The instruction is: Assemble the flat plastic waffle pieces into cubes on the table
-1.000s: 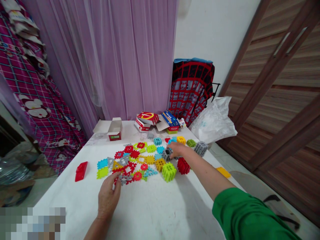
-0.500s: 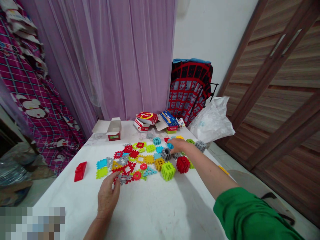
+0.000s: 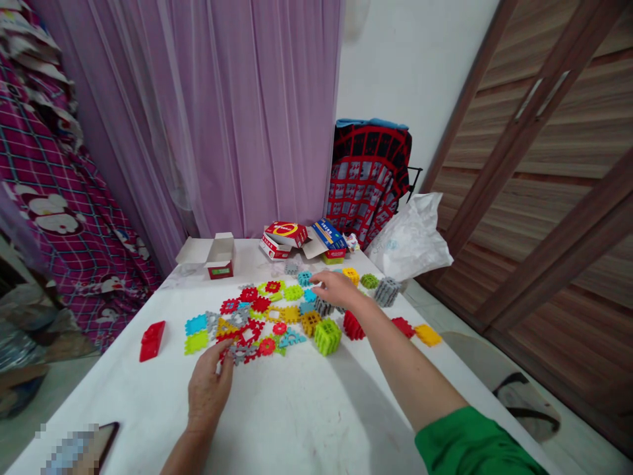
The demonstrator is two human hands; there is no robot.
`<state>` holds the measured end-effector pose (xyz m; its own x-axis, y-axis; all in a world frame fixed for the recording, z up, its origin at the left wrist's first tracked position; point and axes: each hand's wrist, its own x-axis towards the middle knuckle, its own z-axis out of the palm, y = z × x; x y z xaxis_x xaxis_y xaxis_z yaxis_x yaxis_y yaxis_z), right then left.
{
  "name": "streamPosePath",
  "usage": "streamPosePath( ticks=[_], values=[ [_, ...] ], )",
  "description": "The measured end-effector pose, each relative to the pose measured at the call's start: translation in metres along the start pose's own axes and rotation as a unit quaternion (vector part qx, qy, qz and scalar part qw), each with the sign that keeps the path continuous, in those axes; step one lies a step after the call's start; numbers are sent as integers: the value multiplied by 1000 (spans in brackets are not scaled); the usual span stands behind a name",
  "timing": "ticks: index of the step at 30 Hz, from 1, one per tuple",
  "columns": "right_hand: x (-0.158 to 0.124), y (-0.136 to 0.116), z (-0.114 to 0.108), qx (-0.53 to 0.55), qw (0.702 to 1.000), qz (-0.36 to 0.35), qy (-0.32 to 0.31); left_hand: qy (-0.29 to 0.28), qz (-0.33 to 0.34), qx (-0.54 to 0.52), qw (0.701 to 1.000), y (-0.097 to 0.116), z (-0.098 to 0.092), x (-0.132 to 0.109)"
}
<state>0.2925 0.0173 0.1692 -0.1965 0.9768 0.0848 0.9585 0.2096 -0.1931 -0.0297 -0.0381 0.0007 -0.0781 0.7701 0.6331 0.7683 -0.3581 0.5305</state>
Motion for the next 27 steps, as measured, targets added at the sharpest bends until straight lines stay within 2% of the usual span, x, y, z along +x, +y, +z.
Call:
streamPosePath(
  ticks=[3, 8, 13, 23, 25, 27],
  values=[
    [-8, -35, 31, 56, 998, 1, 21, -3, -13, 4, 1000, 0, 0, 0],
    [-14, -90, 86, 151, 986, -50, 47, -3, -20, -1, 1000, -1, -2, 1],
    [-21, -121, 120, 178, 979, -84, 55, -6, -35, -18, 999, -4, -3, 2],
    [-31, -128, 148, 188, 972, -102, 101, 4, -93, -35, 995, -6, -2, -1],
    [-38, -130, 146, 193, 969, -113, 104, 5, -100, -43, 994, -8, -1, -1],
    [-47, -125, 134, 207, 962, -135, 114, 3, -110, -49, 993, -10, 0, -2]
  ],
)
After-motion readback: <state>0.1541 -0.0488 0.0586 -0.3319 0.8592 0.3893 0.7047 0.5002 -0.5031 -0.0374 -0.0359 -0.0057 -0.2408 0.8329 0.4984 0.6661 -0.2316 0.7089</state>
